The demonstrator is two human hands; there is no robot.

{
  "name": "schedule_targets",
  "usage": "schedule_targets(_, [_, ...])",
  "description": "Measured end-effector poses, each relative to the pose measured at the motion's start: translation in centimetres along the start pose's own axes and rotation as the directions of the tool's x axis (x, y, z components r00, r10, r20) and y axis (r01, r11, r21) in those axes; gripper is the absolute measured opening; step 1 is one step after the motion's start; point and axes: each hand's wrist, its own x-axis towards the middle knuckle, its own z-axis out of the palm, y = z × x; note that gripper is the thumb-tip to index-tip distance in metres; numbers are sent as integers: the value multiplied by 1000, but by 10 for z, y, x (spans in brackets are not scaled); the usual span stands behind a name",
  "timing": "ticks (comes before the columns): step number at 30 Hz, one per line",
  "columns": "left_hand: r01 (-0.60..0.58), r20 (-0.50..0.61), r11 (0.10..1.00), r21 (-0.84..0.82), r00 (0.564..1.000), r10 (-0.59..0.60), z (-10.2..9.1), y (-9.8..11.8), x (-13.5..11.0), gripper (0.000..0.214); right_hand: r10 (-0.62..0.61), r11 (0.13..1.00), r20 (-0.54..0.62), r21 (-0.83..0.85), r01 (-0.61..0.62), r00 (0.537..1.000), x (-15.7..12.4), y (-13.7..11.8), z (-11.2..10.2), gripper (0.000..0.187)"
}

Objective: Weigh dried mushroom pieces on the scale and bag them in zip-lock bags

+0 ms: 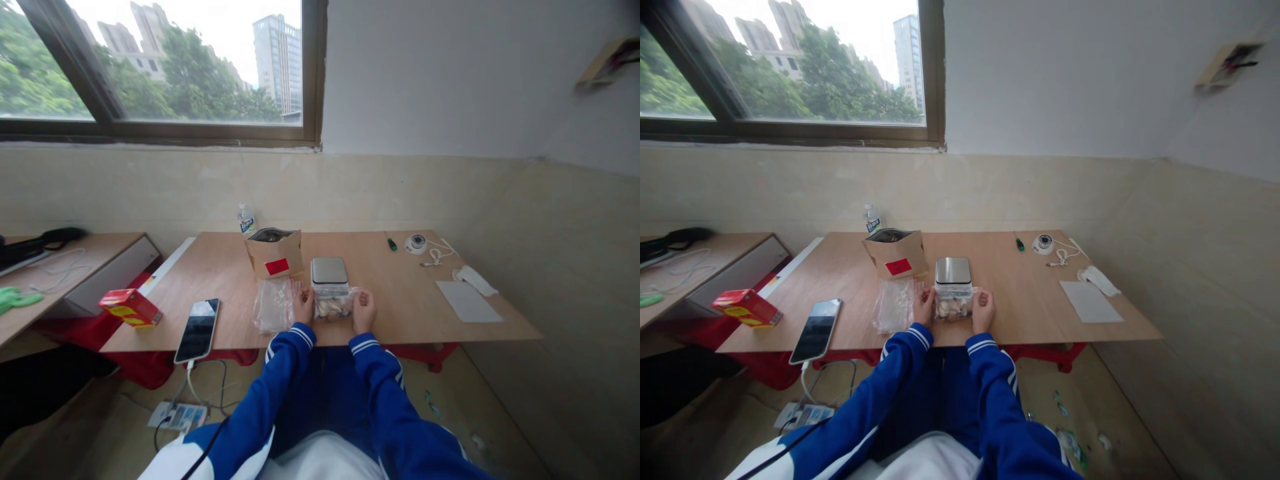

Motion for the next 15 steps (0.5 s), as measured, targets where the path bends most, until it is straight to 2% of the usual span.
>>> schedule_targets(5, [-13,-5,1000,9,1000,13,-1,3,0,31,48,996,78,75,-54,996,2,4,0,37])
schedule_targets(10, [-2,5,1000,6,1000,2,-2,5,1,31,81,981,234,153,-119,969,4,8,0,40])
schedule_targets(15, [13,-10,1000,-6,1000,-13,0,7,1,34,96,978,201,162,-130,975,4,10,0,43])
